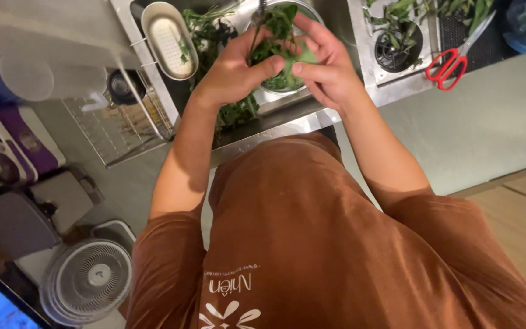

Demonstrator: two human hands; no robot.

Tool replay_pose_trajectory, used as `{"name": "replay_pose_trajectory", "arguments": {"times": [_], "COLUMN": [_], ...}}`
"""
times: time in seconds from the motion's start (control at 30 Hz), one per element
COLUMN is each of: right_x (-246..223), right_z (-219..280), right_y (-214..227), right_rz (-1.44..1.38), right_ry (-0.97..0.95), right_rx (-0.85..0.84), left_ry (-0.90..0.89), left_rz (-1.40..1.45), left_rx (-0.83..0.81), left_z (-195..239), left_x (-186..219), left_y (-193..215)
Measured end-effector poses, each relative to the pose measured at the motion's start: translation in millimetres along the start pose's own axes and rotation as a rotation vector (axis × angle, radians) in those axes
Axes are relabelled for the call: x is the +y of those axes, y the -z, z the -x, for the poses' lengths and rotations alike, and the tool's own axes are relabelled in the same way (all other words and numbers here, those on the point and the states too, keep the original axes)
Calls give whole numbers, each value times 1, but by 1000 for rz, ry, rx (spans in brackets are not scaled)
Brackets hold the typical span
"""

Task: The person stands at a kitchen sink and uses red scissors to trim green leafy vegetables. They pick up bunches of greens, cut the stems, and place the trimmed leaves into a metal colander in the sink. The person also gathers loose leaves from the sink area and adds them to the colander.

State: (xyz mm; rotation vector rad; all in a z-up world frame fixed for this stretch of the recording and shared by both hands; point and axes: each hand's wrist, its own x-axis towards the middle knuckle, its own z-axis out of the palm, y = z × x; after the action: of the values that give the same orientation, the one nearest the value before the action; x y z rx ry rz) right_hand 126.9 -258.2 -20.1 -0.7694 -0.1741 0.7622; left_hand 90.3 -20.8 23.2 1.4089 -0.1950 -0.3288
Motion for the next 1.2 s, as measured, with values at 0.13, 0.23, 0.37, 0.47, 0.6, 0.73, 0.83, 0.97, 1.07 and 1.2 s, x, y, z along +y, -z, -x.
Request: {"name": "replay_pose_trajectory", "arguments": {"times": [0.13,0.23,0.37,0.47,0.6,0.73,0.83,0.97,1.07,1.2], "right_x": [-13,-34,-43,-45,-53,-70,-69,-65,-57,-51], "right_z": [20,30,37,42,49,50,51,58,77,119], "right_y": [32,28,38,54,61,39,42,95,202,348], "right_rz": [54,103,51,38,-40,-4,85,82,913,1809], "right_ry": [115,148,174,153,91,-10,-1,-1,133,237], "right_rx": [121,216,301,460,520,565,503,342,659,1308], "left_ry": [-114,18,46,104,75,36,197,20,101,33], "left_rz": [-131,-188,-202,-324,-349,-421,-379,-303,-230,143], "left_rx": [61,103,86,43,-42,-79,-44,-58,-4,17], "left_z": [-12,-21,-22,-20,-16,-10,-12,-7,-4,4], "left_x": [-2,-20,-13,2,10,11,43,10,10,-1], "left_y": [-7,-1,-2,-5,-8,-10,-26,-16,-10,7]}}
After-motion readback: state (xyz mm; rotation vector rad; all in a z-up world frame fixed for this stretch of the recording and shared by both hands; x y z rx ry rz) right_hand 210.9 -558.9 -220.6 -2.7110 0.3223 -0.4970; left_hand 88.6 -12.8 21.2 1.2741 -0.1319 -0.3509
